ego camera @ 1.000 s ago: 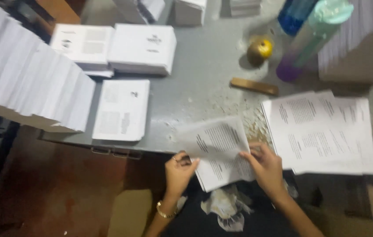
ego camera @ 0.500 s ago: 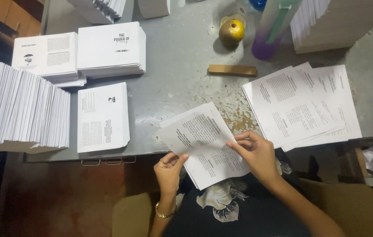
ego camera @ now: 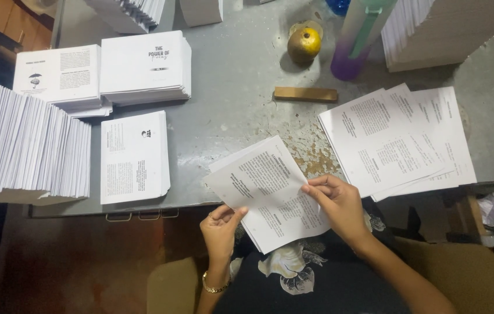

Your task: Folding printed sheets of paper and stacking them on a table in a print shop.

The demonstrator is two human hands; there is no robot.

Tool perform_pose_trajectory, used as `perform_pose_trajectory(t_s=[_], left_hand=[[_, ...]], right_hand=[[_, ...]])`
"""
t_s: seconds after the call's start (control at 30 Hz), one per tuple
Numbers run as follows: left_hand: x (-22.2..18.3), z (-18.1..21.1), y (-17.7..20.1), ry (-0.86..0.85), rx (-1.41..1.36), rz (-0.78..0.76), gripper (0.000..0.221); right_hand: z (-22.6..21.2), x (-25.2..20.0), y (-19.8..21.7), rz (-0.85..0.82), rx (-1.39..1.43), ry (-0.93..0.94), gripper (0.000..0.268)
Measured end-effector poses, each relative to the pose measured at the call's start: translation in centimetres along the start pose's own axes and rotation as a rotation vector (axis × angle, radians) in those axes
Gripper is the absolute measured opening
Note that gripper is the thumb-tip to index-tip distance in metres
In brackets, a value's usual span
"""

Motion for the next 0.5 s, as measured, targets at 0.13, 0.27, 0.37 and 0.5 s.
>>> perform_pose_trajectory(t_s=[0.13,0.27,0.37,0.5], left_hand=[[-0.5,1.2,0.0,-0.022,0.121,0.043,0.029],[-1.0,1.2,0.3,-0.106,0.207,0.092,0.025],[-1.3,2.8,0.0,-0.121,0.240,0.075,0.018],[-1.6,2.0,0.1,-0.046,0.278,0.101,0.025]], right_hand=[[0.4,0.4,-0.1,-0.002,-0.004,-0.010,0.015],[2.5,1.2,-0.6,-0.085,-0.042,0.011,0.010],[1.3,1.1,-1.0,-0.125,-0.007,0.024,0.021],[1.6,1.3,-0.9,-0.051,-0.072,0.018,0.031]])
Point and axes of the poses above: each hand's wrist, its own x-axis towards the middle knuckle, its own y-axis out of the back of the hand, z = x × y, the point moved 4 cm from there along x, towards the middle knuckle, and after that the axes turned 1 degree about -y, right-handed, at the moved point
